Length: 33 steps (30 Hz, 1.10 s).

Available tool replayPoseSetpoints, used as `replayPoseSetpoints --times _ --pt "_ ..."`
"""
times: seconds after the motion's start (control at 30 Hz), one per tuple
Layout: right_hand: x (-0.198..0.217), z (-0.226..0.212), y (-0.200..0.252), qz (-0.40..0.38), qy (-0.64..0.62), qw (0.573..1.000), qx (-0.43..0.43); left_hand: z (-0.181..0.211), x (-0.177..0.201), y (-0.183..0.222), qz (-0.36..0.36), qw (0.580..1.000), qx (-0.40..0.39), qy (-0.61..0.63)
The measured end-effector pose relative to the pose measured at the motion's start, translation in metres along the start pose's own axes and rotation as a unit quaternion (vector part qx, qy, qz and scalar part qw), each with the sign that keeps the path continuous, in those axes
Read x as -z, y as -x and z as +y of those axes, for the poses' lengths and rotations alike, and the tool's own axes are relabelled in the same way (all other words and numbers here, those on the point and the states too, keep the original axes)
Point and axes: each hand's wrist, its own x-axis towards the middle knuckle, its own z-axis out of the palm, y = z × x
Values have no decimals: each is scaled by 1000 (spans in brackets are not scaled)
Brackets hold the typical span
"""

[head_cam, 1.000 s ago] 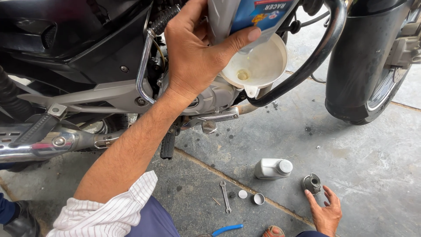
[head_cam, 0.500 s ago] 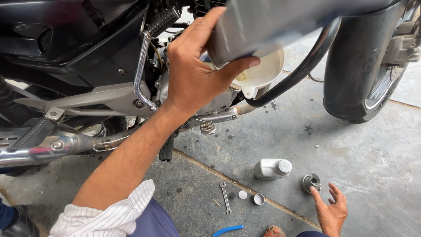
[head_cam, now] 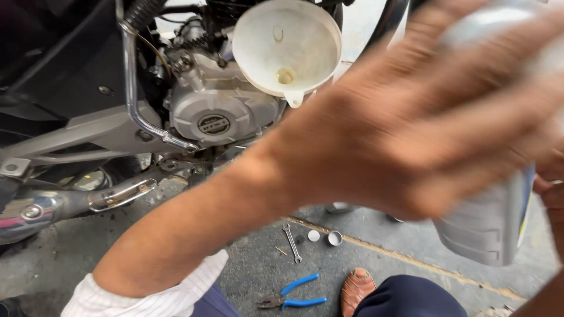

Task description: The person sits on the ground beside a motorcycle and uses pliers to open an engine oil bottle. They place a funnel on the engine's oil filler, pour oil from the bottle into the engine through the funnel, then set the bottle down and handle the funnel and caps.

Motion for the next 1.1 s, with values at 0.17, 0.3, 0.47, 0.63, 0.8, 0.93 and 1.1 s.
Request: replayPoseSetpoints --times 0.17,0.3,0.47,0.63,0.8,0.93,1.1 --pt "35 -29 -9 -170 161 972 14 54 -73 -40 -50 993 -110 -17" --pt "46 -6 -2 -225 221 949 11 80 -125 -10 16 996 22 82" --pt "118 215 21 152 338 927 57 97 -119 102 67 895 368 243" --pt "130 297 60 232 303 924 -36 134 -163 209 -18 816 537 212" --pt "123 317 74 254 335 907 -34 148 -193 247 -67 726 632 262" --pt "77 277 89 289 304 899 -124 148 -199 245 -107 716 625 290" --pt "-48 127 79 180 262 941 -116 156 -210 246 -76 720 633 273"
